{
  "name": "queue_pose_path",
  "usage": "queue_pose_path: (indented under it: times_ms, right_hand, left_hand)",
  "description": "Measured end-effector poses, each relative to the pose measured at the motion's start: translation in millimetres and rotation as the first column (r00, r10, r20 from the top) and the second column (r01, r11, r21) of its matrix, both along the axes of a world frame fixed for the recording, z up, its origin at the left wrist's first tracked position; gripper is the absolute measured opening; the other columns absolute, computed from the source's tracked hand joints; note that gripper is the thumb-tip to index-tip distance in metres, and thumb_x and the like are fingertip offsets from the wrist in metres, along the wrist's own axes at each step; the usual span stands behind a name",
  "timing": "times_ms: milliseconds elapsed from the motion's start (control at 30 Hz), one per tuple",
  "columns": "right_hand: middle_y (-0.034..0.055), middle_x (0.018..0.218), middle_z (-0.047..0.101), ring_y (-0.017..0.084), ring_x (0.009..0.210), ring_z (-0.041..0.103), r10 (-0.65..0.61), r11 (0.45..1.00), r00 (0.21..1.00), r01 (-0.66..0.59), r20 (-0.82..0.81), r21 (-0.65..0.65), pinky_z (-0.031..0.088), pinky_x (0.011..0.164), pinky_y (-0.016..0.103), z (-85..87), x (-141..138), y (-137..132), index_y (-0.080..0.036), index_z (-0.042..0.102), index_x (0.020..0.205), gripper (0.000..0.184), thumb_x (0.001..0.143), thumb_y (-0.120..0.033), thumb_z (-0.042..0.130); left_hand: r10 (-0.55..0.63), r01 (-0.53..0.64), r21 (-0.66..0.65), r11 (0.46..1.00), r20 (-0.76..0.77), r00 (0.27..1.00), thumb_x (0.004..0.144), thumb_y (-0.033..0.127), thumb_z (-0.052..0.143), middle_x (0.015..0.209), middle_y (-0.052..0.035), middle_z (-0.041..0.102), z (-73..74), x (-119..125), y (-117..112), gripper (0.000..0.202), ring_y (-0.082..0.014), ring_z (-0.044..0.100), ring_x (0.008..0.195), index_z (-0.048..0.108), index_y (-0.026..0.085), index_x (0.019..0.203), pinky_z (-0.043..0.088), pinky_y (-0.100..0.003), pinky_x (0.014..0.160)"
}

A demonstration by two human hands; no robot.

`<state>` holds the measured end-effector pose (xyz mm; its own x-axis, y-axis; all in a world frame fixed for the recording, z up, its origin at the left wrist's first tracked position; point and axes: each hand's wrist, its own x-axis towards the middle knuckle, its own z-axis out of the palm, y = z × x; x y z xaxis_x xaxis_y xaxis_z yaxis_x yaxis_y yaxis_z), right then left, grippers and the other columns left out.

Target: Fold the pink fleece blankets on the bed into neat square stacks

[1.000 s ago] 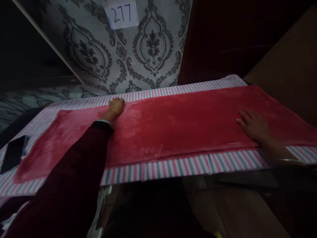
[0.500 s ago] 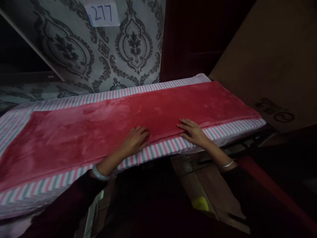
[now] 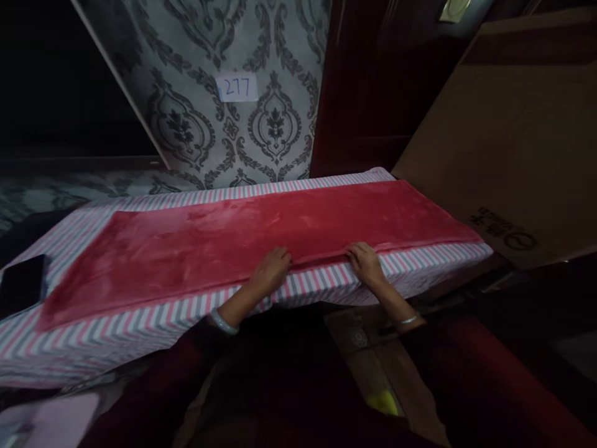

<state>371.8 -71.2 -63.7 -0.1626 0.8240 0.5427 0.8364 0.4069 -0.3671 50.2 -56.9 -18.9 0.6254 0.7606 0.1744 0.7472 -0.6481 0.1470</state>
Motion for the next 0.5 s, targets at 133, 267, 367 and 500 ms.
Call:
queue_pose_path:
  times_ms: [133,267,367,500]
  right_hand:
    - [0.0115,0.100,0.076,0.030,0.097,0.068,0.025,0.999,1.000,-0.024,-0.017,0.023,0.057,0.091,0.051,-1.1,5.6,-13.5,-0.025,0.076,0.101,0.034,0.100,-0.040,0.047]
    - [0.0124,0.103,0.077,0.030,0.102,0.069,-0.046,0.997,0.999,0.045,0.015,0.064,0.055,0.096,0.052,7.8,-2.6,-9.6,-0.023,0.076,0.108,0.042,0.102,-0.045,0.041]
    - [0.0151,0.141,0.065,0.033,0.134,0.056,-0.106,0.989,0.989,0.094,0.104,0.117,0.045,0.111,0.058,9.5,-22.9,-1.0,-0.021,0.064,0.138,0.051,0.103,-0.045,0.036]
    - [0.0115,0.156,0.053,0.037,0.145,0.045,-0.060,0.997,0.945,0.069,0.321,-0.017,0.042,0.110,0.066,-5.6,-44.0,2.8,-0.030,0.053,0.151,0.057,0.101,-0.049,0.035]
  left_hand:
    - [-0.010,0.011,0.036,0.999,-0.029,1.000,0.097,0.014,0.045,0.104,-0.0160,0.066,-2.8,0.8,-16.7,0.024,-0.0300,0.060,0.103,0.068,0.015,0.102,0.050,-0.046,0.089]
    - [0.001,-0.002,0.025,1.000,0.017,1.000,0.099,0.024,0.049,0.112,-0.0155,0.067,6.6,-8.0,-28.8,0.024,-0.0291,0.060,0.110,0.069,0.016,0.109,0.051,-0.045,0.093]
    - [0.089,-0.092,0.038,0.995,0.065,0.994,0.101,0.031,0.050,0.137,-0.0170,0.062,11.2,-30.8,-31.5,0.036,-0.0305,0.056,0.128,0.064,0.017,0.130,0.047,-0.049,0.106]
    - [0.366,-0.367,0.003,0.930,0.067,0.928,0.099,0.042,0.054,0.163,-0.0159,0.042,4.3,-78.9,-39.3,0.057,-0.0361,0.036,0.152,0.048,0.025,0.154,0.031,-0.062,0.121]
